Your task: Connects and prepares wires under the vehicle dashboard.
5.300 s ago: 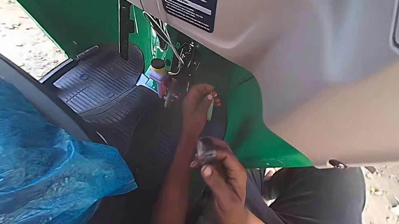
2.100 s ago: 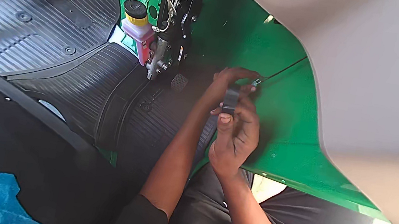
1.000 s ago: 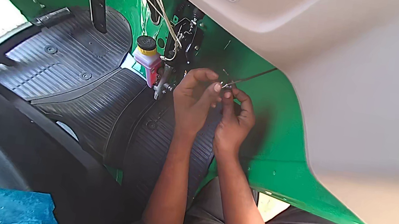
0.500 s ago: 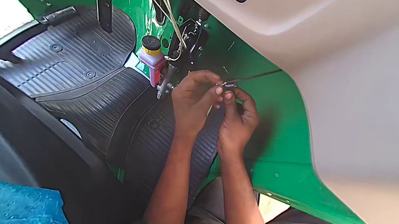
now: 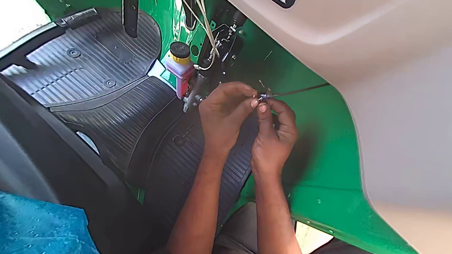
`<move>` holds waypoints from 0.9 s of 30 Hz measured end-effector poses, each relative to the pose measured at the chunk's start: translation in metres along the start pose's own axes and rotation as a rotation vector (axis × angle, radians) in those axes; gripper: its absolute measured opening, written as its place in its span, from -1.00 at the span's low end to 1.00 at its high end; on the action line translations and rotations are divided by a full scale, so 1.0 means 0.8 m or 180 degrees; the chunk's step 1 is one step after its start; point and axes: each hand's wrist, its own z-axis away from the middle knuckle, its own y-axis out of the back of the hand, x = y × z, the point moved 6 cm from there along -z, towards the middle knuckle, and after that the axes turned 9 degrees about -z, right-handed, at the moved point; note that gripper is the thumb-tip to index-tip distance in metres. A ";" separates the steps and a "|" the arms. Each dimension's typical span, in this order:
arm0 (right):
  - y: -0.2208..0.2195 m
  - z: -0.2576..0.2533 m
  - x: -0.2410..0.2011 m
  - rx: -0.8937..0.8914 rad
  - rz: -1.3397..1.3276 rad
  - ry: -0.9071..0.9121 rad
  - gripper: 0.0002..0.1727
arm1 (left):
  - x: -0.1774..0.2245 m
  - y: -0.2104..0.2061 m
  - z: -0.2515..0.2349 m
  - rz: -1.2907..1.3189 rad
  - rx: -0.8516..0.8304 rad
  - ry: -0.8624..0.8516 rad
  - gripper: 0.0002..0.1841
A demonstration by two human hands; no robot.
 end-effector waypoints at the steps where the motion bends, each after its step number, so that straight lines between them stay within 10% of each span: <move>1: 0.000 0.000 -0.001 -0.0011 0.0024 0.0022 -0.78 | 0.001 0.000 -0.001 -0.0031 -0.0011 -0.0005 -0.72; 27: 0.001 0.007 -0.007 -0.0220 -0.0106 0.0157 -0.86 | 0.009 -0.006 0.000 -0.1130 -0.0200 -0.0299 -0.70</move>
